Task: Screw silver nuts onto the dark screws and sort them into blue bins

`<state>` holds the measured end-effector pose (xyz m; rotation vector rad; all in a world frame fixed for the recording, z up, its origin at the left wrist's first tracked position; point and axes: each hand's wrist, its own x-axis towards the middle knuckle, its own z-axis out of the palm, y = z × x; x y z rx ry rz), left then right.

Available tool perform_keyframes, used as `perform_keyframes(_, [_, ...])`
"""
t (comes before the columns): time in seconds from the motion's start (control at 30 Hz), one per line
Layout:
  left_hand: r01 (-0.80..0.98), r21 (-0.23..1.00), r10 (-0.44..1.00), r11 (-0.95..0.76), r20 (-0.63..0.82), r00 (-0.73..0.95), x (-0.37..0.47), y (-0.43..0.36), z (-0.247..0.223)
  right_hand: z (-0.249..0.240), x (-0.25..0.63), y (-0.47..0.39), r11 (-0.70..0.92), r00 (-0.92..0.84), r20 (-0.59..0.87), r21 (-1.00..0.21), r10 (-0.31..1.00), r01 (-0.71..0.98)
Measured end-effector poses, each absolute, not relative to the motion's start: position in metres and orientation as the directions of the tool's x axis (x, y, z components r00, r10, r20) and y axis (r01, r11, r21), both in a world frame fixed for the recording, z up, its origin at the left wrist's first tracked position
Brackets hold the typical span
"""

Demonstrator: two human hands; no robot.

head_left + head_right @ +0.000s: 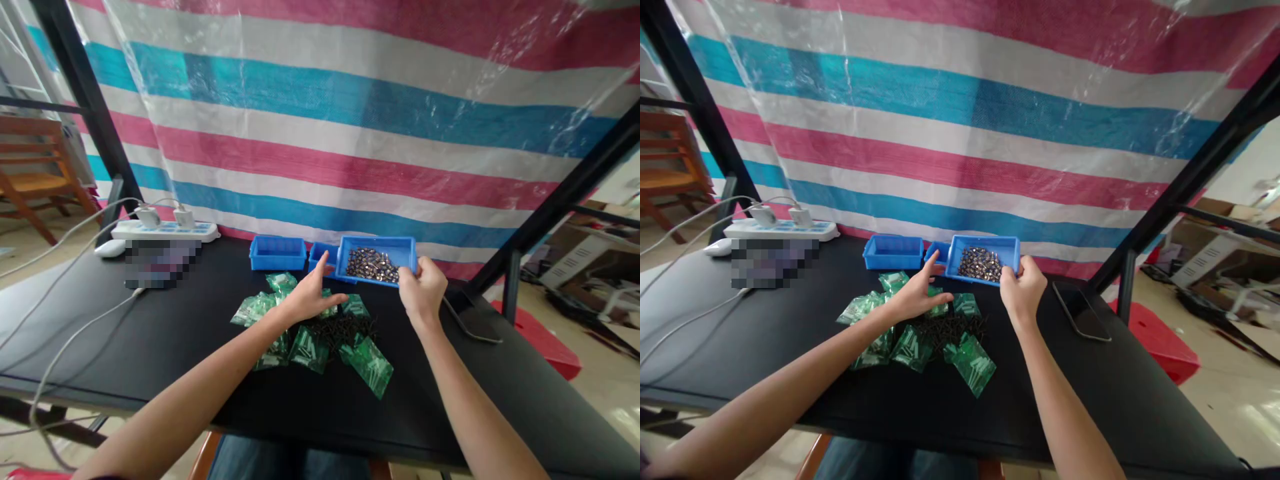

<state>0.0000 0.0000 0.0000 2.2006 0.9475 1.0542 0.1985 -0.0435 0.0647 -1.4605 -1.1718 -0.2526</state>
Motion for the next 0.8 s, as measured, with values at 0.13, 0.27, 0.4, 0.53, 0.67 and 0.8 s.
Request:
perform_keyframes(0.13, [0.333, 0.759, 0.826, -0.560, 0.478, 0.299, 0.001, 0.006, -0.003, 0.066, 0.168, -0.029, 0.255, 0.340, 0.809, -0.499, 0.480, 0.829])
perform_keyframes(0.27, [0.415, 0.755, 0.860, -0.508, 0.468, 0.203, 0.002, 0.012, -0.006, 0.048, 0.151, -0.027, 0.306, 0.222, 0.868, -0.379, 0.443, 0.873])
perform_keyframes(0.4, [0.489, 0.726, 0.874, -0.483, 0.436, 0.215, 0.001, 0.016, -0.013, 0.029, 0.150, -0.032, 0.311, 0.156, 0.894, -0.303, 0.420, 0.901])
perform_keyframes(0.53, [0.541, 0.707, 0.888, -0.456, 0.399, 0.228, -0.001, 0.018, -0.016, 0.017, 0.152, -0.033, 0.312, 0.080, 0.920, -0.210, 0.384, 0.927])
perform_keyframes(0.67, [0.586, 0.709, 0.920, -0.393, 0.309, 0.242, -0.004, 0.017, -0.011, 0.011, 0.155, -0.029, 0.338, -0.051, 0.952, -0.057, 0.302, 0.940])
perform_keyframes(0.8, [0.607, 0.710, 0.934, -0.358, 0.258, 0.249, -0.005, 0.018, -0.008, 0.013, 0.162, -0.027, 0.307, -0.189, 0.955, 0.113, 0.229, 0.945])
